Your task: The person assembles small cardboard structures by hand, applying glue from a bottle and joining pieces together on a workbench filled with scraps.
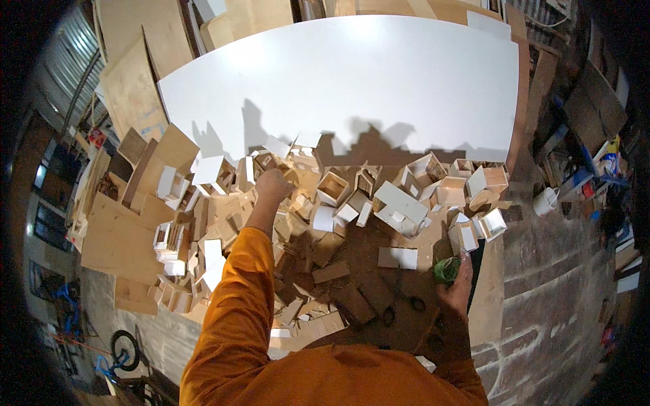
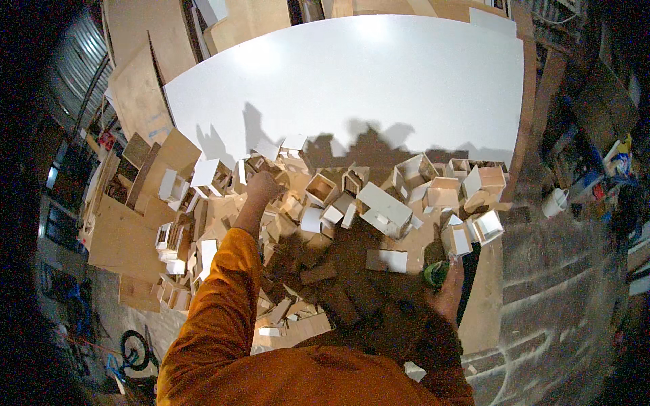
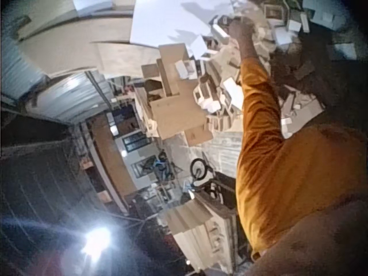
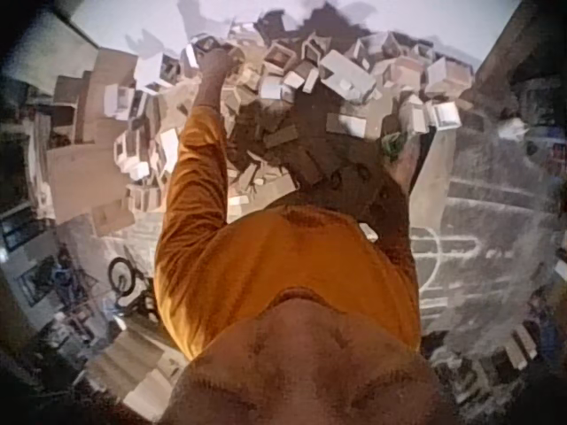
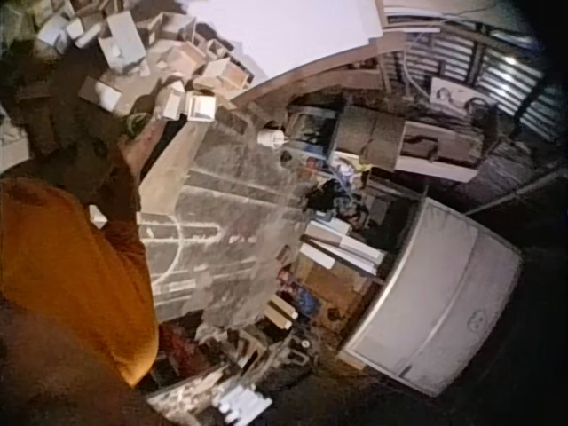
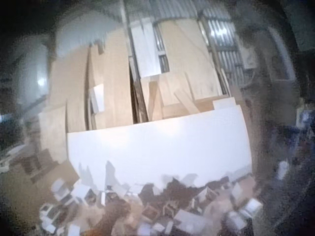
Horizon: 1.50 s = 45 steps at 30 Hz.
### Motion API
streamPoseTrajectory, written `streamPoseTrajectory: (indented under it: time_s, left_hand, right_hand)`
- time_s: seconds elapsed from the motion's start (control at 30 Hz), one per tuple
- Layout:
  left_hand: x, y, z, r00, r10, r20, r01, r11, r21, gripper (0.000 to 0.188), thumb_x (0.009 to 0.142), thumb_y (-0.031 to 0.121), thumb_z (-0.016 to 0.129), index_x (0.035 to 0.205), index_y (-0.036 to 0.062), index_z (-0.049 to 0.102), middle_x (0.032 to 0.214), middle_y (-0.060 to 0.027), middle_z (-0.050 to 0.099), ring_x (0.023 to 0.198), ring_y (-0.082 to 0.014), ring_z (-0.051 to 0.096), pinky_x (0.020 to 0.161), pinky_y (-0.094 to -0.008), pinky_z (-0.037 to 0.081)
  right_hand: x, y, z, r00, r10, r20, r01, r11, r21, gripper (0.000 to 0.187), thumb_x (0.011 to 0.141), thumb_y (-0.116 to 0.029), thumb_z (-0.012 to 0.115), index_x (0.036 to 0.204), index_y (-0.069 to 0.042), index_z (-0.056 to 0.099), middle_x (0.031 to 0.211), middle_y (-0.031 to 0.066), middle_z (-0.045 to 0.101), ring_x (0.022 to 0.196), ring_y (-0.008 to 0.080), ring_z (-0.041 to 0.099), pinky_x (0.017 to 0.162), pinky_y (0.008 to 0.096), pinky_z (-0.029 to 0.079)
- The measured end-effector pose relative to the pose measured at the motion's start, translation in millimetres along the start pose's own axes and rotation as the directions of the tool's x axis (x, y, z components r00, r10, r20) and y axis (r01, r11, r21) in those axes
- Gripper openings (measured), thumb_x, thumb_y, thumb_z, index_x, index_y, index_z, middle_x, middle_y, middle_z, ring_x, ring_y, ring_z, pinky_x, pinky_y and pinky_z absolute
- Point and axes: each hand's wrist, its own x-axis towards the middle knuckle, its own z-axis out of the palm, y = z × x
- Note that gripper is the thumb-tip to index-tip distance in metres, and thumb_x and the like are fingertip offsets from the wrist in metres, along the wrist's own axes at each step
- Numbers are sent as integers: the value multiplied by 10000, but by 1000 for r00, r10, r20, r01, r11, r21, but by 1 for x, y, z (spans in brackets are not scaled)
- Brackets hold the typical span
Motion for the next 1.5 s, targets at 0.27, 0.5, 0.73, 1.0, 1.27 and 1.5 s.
streamPoseTrajectory:
  time_s: [0.27, 0.5, 0.73, 1.0, 1.27, 1.5]
  left_hand:
    - [0, -9, 10, 992, -28, -126, 9, 988, -154, 280, 686, 279, 680, 893, 91, 698, 960, -120, 675, 888, -287, 647, 750, -382, 528]
    - [-24, -14, -17, 955, -109, -275, -93, 772, -629, 160, 747, 190, 631, 823, 57, 676, 765, -106, 664, 727, -218, 652, 653, -346, 520]
    - [-126, 31, -54, 977, 176, 122, 205, -604, -770, 219, 856, 108, 577, 1054, 25, 535, 830, -60, 592, 747, -236, 631, 735, -319, 560]
    - [-237, 75, -68, 919, 319, 232, 394, -736, -550, 258, 872, 148, 604, 1104, 66, 529, 996, -63, 606, 890, -236, 613, 827, -383, 543]
    - [-274, 81, -57, 915, 378, 140, 388, -734, -558, 198, 895, 94, 534, 1093, 91, 535, 1004, -86, 615, 847, -240, 628, 778, -371, 549]
    - [-291, 96, -55, 896, 443, -10, 378, -776, -504, 175, 902, 57, 515, 1076, 67, 534, 1070, -133, 621, 906, -260, 636, 791, -367, 547]
  right_hand:
    - [3, -28, -32, 986, -136, -96, 127, 987, -97, 902, 602, 58, 565, 1422, -7, 196, 1446, 240, 243, 1357, 411, 207, 1134, 448, 163]
    - [-1, -52, -53, 970, -112, -217, 116, 993, 5, 662, 763, -148, 545, 1364, 14, 318, 1427, 260, 291, 1332, 449, 238, 1099, 514, 181]
    - [4, -123, -54, 931, -365, -15, 341, 855, 391, 446, 799, -116, 603, 1228, -40, 504, 1279, 214, 474, 1198, 378, 458, 1003, 435, 375]
    - [11, -188, -38, 830, -557, -23, 482, 696, 532, 573, 788, -77, 608, 1334, -64, 436, 1408, 266, 316, 1310, 433, 303, 1080, 466, 248]
    - [-6, -183, -41, 804, -595, -9, 487, 649, 585, 609, 793, -57, 599, 1368, -58, 397, 1467, 257, 210, 1366, 421, 206, 1091, 468, 222]
    - [-18, -186, -48, 824, -566, -21, 487, 690, 536, 593, 788, -42, 581, 1358, -45, 415, 1485, 260, 171, 1382, 403, 181, 1093, 459, 218]
